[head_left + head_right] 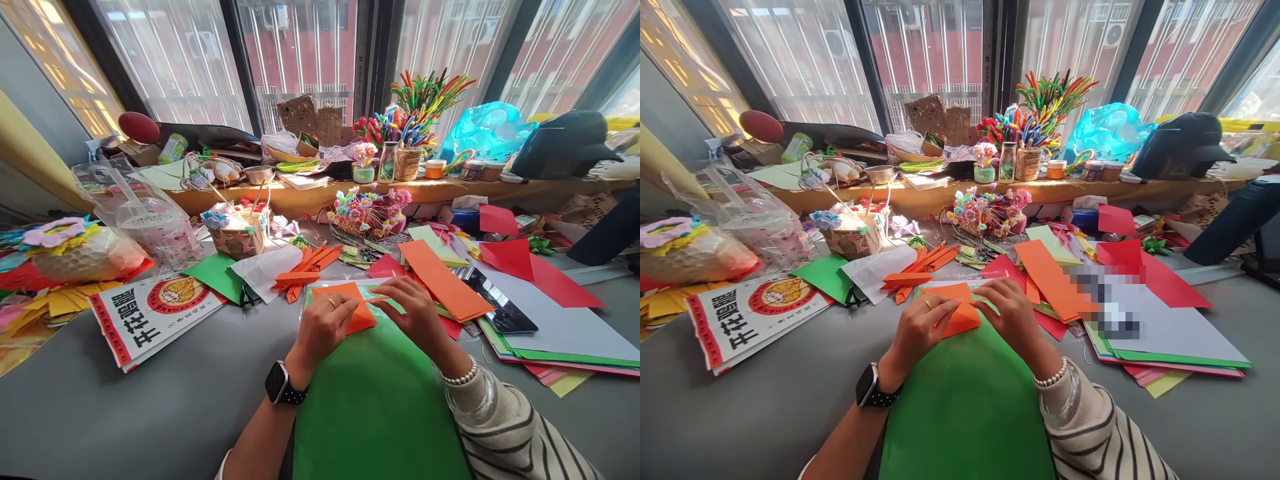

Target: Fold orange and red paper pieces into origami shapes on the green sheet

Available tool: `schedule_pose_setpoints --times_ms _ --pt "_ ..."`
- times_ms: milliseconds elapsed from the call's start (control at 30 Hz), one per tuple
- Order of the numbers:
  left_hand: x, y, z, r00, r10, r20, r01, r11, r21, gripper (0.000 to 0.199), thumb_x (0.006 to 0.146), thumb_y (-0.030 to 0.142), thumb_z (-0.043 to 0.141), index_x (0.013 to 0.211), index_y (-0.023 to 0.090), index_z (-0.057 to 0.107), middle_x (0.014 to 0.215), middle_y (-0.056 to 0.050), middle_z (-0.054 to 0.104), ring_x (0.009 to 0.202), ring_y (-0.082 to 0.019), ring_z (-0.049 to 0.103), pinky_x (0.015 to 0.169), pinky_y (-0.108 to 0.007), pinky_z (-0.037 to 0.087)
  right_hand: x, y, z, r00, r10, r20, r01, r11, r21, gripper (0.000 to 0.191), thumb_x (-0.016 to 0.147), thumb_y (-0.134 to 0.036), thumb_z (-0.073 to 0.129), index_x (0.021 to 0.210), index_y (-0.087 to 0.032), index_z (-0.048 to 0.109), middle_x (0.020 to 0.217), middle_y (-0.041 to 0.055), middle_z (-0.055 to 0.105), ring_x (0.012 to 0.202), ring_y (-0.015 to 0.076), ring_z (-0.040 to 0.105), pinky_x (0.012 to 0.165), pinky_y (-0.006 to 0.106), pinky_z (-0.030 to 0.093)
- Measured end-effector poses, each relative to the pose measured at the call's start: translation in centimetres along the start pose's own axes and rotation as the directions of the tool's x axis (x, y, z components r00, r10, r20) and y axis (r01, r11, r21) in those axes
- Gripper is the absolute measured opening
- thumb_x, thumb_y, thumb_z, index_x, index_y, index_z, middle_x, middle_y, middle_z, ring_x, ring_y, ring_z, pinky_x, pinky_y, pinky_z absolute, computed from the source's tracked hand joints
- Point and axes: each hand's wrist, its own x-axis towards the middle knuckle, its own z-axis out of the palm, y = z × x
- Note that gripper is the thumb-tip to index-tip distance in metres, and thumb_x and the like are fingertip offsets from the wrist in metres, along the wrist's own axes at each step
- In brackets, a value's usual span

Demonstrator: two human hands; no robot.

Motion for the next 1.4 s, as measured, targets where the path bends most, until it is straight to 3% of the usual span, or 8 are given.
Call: schedule_pose_setpoints --times_ms 67,233,433,600,733,1000,1200,1400 --pt "0.1 0.1 0.0 1.000 0.005 0.021 -0.004 1.000 -0.018 0.019 0.075 0.011 0.049 0.090 0.016 0.060 0.075 -0.003 0.065 0.068 -0.013 0.057 0.062 -0.025 0.046 0.0 -0.4 0.4 0.998 -0.030 0.061 0.030 1.000 0.006 0.013 0.080 -0.020 0.049 0.080 -0.020 0.062 0.071 0.0031 0.061 0.070 0.0166 0.051 0.065 0.030 0.042" --pt "0.0 -0.5 -0.6 0.999 -0.028 0.035 0.029 0.999 -0.019 0.021 0.076 0.010 0.047 0.092 0.017 0.059 0.077 -0.004 0.065 0.071 -0.014 0.058 0.064 -0.026 0.046 -0.1 0.1 0.1 1.000 0.009 0.022 -0.008 0.999 -0.049 0.015 0.080 -0.020 0.048 0.079 -0.019 0.063 0.071 0.0037 0.062 0.070 0.0169 0.051 0.066 0.030 0.041" --pt "0.0 -1.3 -1.0 0.990 -0.110 -0.085 0.111 0.994 0.012 0.021 0.076 0.011 0.047 0.093 0.016 0.059 0.082 -0.006 0.064 0.078 -0.016 0.058 0.071 -0.029 0.046 -0.2 0.9 -0.8 0.997 0.068 -0.045 -0.072 0.993 -0.096 0.012 0.078 -0.018 0.051 0.079 -0.019 0.063 0.073 0.0045 0.062 0.072 0.0177 0.051 0.066 0.030 0.041" --pt "0.2 0.0 -0.2 1.000 -0.023 0.010 0.023 0.998 -0.056 0.020 0.076 0.015 0.051 0.095 0.016 0.058 0.081 -0.005 0.065 0.075 -0.014 0.058 0.068 -0.027 0.047 -0.2 0.0 0.3 0.997 -0.062 0.052 0.063 0.998 -0.011 0.014 0.080 -0.017 0.048 0.082 -0.019 0.062 0.074 0.0034 0.063 0.072 0.0163 0.052 0.067 0.030 0.040" --pt "0.0 0.3 0.1 1.000 -0.029 0.001 0.029 0.998 -0.054 0.019 0.077 0.010 0.048 0.090 0.016 0.060 0.077 -0.004 0.065 0.069 -0.013 0.058 0.062 -0.023 0.047 -0.2 -0.2 0.5 0.996 -0.062 0.058 0.064 0.998 -0.020 0.017 0.080 -0.016 0.047 0.086 -0.019 0.062 0.076 0.0036 0.063 0.074 0.0167 0.052 0.068 0.030 0.041" --pt "-0.1 -0.2 -0.1 0.997 -0.056 -0.059 0.055 0.998 -0.019 0.017 0.074 0.009 0.050 0.086 0.016 0.061 0.074 -0.003 0.065 0.068 -0.013 0.058 0.062 -0.024 0.048 -0.2 1.2 -0.5 0.967 0.123 -0.222 -0.160 0.975 -0.157 0.016 0.080 -0.017 0.047 0.087 -0.018 0.062 0.077 0.0059 0.063 0.076 0.0189 0.053 0.070 0.033 0.040" --pt "0.1 0.3 0.1 1.000 -0.010 -0.025 0.008 0.998 -0.055 0.018 0.075 0.010 0.050 0.089 0.017 0.060 0.077 -0.003 0.065 0.070 -0.013 0.059 0.063 -0.023 0.047 0.1 -0.8 0.6 0.998 -0.057 0.015 0.058 0.997 -0.052 0.013 0.079 -0.020 0.049 0.081 -0.020 0.062 0.072 0.0028 0.063 0.071 0.0168 0.052 0.070 0.032 0.039" --pt "0.1 -0.9 -0.9 0.980 -0.157 -0.123 0.157 0.988 -0.005 0.015 0.076 0.011 0.049 0.085 0.016 0.060 0.075 -0.005 0.065 0.073 -0.014 0.059 0.067 -0.026 0.048 -0.1 -0.1 0.2 0.999 0.014 -0.039 -0.018 0.995 -0.101 0.015 0.080 -0.018 0.048 0.079 -0.019 0.063 0.073 0.0037 0.063 0.072 0.0171 0.052 0.069 0.032 0.038"
